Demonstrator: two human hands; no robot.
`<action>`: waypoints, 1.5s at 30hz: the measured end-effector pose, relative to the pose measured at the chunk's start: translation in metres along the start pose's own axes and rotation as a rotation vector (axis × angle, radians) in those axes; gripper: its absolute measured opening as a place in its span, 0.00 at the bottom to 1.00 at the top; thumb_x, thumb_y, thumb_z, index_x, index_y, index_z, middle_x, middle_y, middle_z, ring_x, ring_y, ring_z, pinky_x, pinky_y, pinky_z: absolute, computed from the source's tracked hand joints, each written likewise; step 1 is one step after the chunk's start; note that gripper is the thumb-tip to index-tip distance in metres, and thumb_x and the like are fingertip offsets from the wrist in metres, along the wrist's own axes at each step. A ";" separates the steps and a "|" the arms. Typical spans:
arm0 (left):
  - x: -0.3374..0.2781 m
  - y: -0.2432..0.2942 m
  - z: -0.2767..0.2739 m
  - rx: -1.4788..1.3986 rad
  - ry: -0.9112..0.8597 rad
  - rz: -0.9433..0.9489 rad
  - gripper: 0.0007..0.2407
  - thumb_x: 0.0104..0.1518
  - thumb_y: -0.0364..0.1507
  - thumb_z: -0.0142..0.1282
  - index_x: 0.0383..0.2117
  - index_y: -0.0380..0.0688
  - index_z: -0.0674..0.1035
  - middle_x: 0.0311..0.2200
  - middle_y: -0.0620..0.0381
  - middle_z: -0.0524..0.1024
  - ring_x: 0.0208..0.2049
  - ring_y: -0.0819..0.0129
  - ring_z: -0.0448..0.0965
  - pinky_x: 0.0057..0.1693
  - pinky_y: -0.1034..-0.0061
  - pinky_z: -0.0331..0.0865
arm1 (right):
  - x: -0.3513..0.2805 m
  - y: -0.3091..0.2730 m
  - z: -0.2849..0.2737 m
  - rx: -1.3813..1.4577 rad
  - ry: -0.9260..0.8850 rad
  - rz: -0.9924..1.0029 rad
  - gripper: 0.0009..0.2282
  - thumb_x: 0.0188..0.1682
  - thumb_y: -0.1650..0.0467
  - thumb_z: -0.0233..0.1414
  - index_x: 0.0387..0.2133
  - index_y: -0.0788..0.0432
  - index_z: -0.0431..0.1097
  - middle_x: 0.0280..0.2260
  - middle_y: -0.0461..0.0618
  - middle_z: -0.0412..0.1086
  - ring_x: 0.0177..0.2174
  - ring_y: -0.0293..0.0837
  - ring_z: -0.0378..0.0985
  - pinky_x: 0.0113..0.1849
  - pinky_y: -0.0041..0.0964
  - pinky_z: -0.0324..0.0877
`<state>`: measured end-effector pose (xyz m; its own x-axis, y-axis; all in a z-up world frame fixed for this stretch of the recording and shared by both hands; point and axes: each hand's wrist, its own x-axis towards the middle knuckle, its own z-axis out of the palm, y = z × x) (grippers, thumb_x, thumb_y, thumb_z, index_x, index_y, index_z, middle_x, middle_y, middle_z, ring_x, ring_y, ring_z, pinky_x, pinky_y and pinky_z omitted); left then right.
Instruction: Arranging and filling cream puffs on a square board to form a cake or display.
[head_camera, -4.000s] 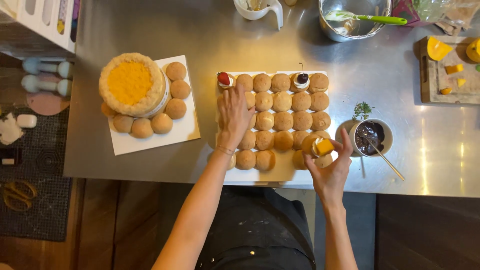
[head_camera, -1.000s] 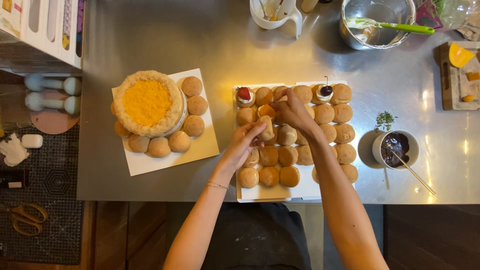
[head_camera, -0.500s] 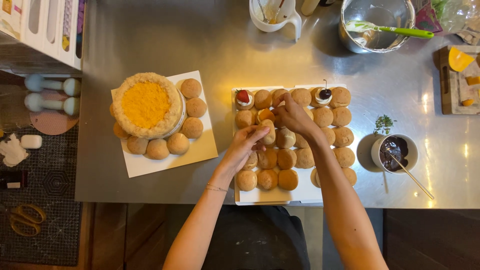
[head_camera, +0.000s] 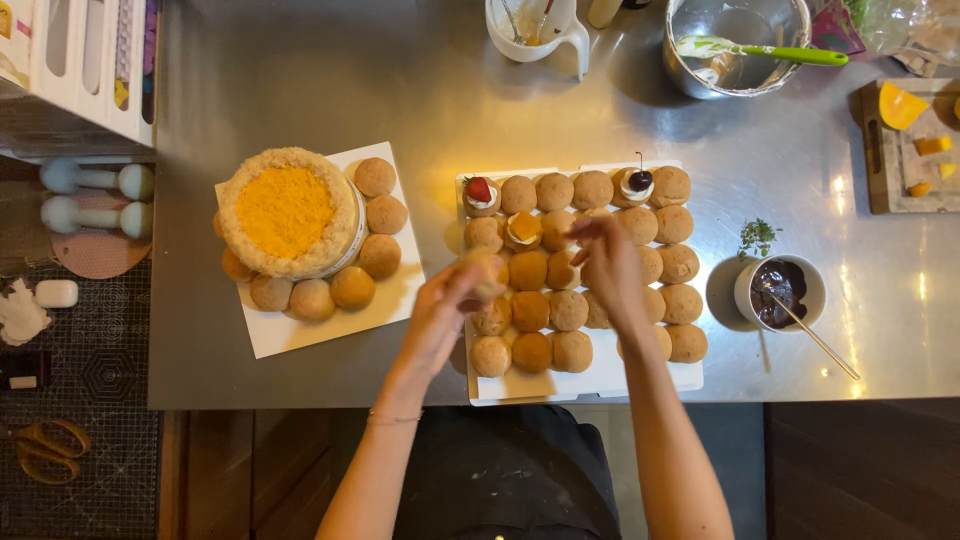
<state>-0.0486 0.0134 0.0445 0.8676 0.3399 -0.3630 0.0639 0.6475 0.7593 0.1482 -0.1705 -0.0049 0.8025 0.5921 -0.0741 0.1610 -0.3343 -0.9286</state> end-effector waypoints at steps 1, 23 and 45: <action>-0.001 0.002 -0.003 0.001 -0.003 -0.001 0.19 0.58 0.42 0.59 0.43 0.37 0.81 0.40 0.56 0.82 0.37 0.74 0.80 0.42 0.81 0.74 | -0.006 -0.012 0.007 0.000 0.004 0.001 0.15 0.50 0.80 0.36 0.48 0.63 0.65 0.43 0.56 0.78 0.27 0.42 0.76 0.28 0.33 0.71; -0.002 0.004 -0.037 0.170 0.045 0.104 0.15 0.62 0.38 0.58 0.42 0.36 0.79 0.41 0.56 0.82 0.30 0.79 0.72 0.39 0.83 0.68 | -0.058 -0.069 0.066 -0.795 0.103 -0.288 0.14 0.47 0.71 0.53 0.46 0.57 0.68 0.37 0.55 0.70 0.37 0.56 0.73 0.37 0.49 0.71; 0.048 -0.011 -0.040 0.304 0.172 0.097 0.21 0.59 0.41 0.60 0.51 0.37 0.76 0.30 0.60 0.75 0.24 0.79 0.69 0.33 0.84 0.65 | -0.032 -0.029 0.068 -0.432 0.170 -0.042 0.08 0.53 0.76 0.45 0.43 0.64 0.66 0.41 0.60 0.74 0.44 0.61 0.72 0.48 0.54 0.66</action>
<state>-0.0272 0.0500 -0.0031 0.7829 0.5164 -0.3471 0.1516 0.3827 0.9113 0.0784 -0.1301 0.0000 0.8673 0.4948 0.0547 0.3910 -0.6090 -0.6901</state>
